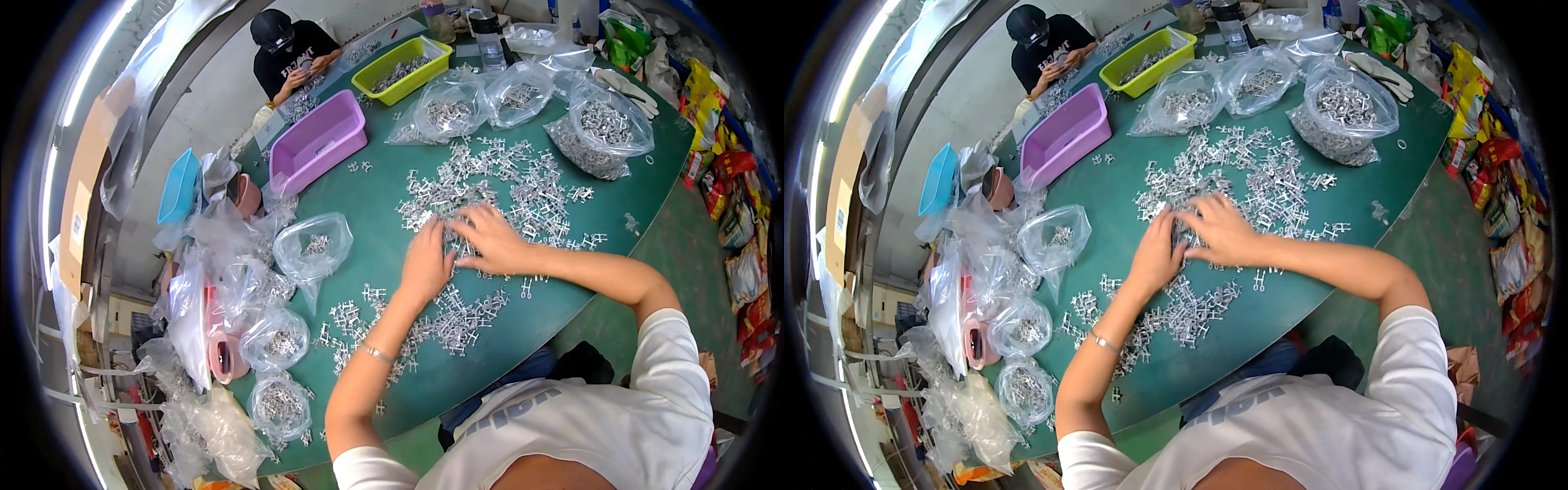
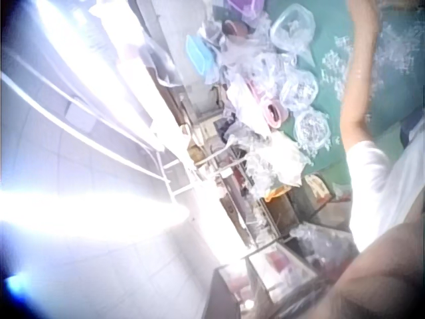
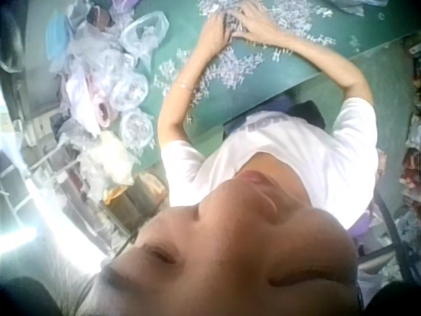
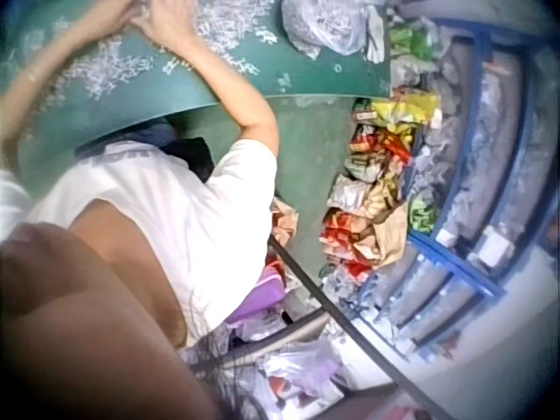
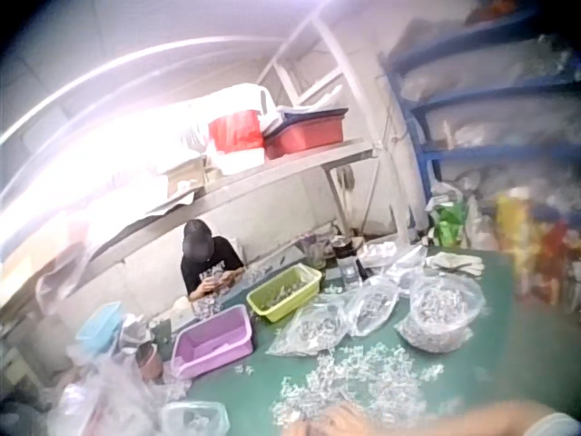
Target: The person picks up and sorts small H-shaped metal components by hand on a green workbench, occasionally placing them into plastic containers.
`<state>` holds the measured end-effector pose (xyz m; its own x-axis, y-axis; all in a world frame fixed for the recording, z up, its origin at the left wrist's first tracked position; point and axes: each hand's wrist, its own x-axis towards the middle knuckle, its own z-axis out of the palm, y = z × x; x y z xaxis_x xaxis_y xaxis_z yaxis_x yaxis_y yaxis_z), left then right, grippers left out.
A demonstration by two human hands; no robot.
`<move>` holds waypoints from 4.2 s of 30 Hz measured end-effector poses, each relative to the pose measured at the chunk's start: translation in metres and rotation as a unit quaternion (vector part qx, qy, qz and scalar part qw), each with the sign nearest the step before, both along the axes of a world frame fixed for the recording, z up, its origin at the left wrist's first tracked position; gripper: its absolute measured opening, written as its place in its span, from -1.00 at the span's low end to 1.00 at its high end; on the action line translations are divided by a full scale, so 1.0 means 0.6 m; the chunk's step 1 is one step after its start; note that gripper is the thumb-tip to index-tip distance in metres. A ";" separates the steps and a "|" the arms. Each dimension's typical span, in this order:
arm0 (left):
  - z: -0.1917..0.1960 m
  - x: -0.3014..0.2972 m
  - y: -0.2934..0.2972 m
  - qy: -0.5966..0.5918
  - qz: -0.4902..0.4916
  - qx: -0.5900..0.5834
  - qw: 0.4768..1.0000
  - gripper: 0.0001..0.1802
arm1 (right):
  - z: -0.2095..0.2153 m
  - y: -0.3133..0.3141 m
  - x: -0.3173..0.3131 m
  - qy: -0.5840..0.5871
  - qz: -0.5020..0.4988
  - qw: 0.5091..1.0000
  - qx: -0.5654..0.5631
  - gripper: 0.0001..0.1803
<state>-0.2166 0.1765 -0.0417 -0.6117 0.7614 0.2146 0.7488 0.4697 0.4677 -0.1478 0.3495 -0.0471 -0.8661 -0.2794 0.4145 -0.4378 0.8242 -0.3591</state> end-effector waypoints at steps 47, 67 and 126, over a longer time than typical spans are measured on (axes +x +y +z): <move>-0.046 0.387 -0.616 0.091 0.737 0.004 0.670 -0.72 | 0.126 -0.208 0.163 -0.216 0.239 0.938 -0.128 -0.88; -0.049 0.381 -0.607 0.160 0.656 0.233 0.699 -0.84 | 0.123 -0.338 0.167 -0.280 0.376 0.880 -0.077 -0.84; 0.086 0.379 -0.353 -0.575 0.197 0.630 0.484 -0.86 | 0.111 -0.358 0.142 -0.529 0.317 0.644 -0.452 -0.86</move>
